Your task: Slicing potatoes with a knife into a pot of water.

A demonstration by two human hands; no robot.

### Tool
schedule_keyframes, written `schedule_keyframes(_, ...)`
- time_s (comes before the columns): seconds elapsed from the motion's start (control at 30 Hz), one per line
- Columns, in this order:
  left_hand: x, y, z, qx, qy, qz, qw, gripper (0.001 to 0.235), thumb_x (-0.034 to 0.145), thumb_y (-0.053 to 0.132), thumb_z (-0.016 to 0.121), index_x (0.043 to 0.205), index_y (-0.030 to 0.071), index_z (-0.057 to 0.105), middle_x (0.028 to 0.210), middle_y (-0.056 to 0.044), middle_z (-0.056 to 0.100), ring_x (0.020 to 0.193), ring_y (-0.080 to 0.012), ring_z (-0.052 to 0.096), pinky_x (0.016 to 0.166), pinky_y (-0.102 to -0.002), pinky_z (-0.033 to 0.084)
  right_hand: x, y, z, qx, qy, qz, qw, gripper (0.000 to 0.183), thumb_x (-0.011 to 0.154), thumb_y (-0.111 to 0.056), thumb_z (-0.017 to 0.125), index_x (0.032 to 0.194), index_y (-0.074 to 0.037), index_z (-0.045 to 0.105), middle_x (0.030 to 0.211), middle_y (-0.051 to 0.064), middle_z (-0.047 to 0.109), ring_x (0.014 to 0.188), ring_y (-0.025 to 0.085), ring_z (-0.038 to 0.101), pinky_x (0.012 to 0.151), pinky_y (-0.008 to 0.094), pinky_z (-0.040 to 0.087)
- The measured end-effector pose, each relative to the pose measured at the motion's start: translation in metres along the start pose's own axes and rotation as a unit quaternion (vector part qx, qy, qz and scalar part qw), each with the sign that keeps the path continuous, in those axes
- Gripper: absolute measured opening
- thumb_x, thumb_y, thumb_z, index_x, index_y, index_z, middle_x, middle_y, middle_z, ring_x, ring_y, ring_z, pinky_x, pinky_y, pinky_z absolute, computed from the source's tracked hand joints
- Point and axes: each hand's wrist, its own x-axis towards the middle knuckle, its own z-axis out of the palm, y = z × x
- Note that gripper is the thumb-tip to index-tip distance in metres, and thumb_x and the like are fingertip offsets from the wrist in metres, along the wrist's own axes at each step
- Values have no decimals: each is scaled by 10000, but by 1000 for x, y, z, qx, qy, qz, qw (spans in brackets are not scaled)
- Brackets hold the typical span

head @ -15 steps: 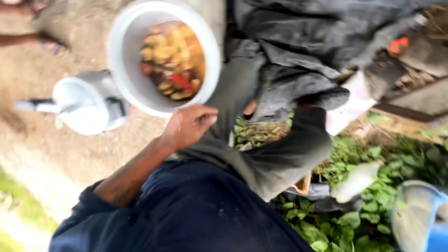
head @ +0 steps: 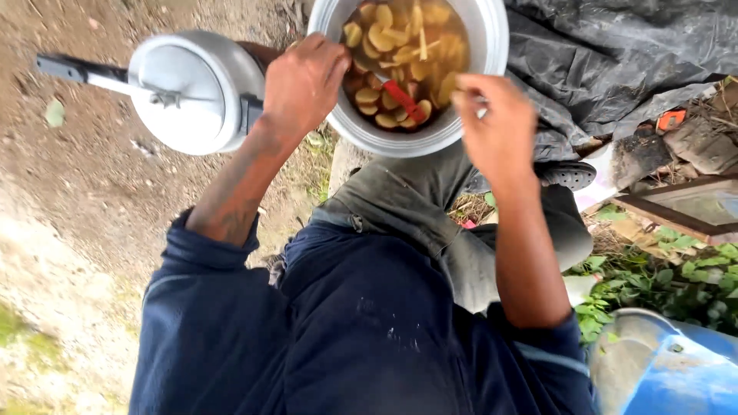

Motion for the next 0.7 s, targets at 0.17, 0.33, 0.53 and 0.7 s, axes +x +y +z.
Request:
schedule_keyframes(0.17, 30, -24, 66, 220, -127, 158, 954, 191, 727, 133, 785, 906, 88, 738, 957, -99, 689, 911, -278, 709, 779, -388, 579, 34, 31, 122, -218, -215, 29, 951, 248, 848, -55, 754, 1090, -50, 697, 1077, 155, 707, 974, 362, 691, 789, 477, 572)
schedule_keyframes(0.33, 65, -51, 137, 263, -162, 188, 932, 189, 716, 125, 804, 899, 107, 758, 976, -103, 687, 952, -266, 702, 773, -381, 564, 29, 74, 157, -349, -231, 52, 907, 229, 830, -68, 724, 1052, -57, 667, 1067, 146, 678, 999, 389, 667, 747, 482, 579)
schedule_keyframes(0.53, 90, -60, 158, 276, -184, 219, 917, 236, 649, 166, 832, 876, 122, 784, 1128, -144, 665, 1016, -267, 670, 779, -391, 557, 28, 66, 126, -421, -218, 34, 880, 181, 831, -43, 698, 1008, -58, 667, 1032, 139, 693, 954, 354, 677, 779, 460, 545)
schedule_keyframes(0.7, 101, -68, 174, 265, -210, 227, 913, 192, 689, 145, 829, 877, 152, 795, 1131, -111, 681, 1061, -275, 662, 870, -435, 551, 23, 47, 85, -455, -213, 21, 864, 150, 826, -49, 699, 970, -70, 661, 892, 122, 715, 892, 322, 695, 853, 454, 460)
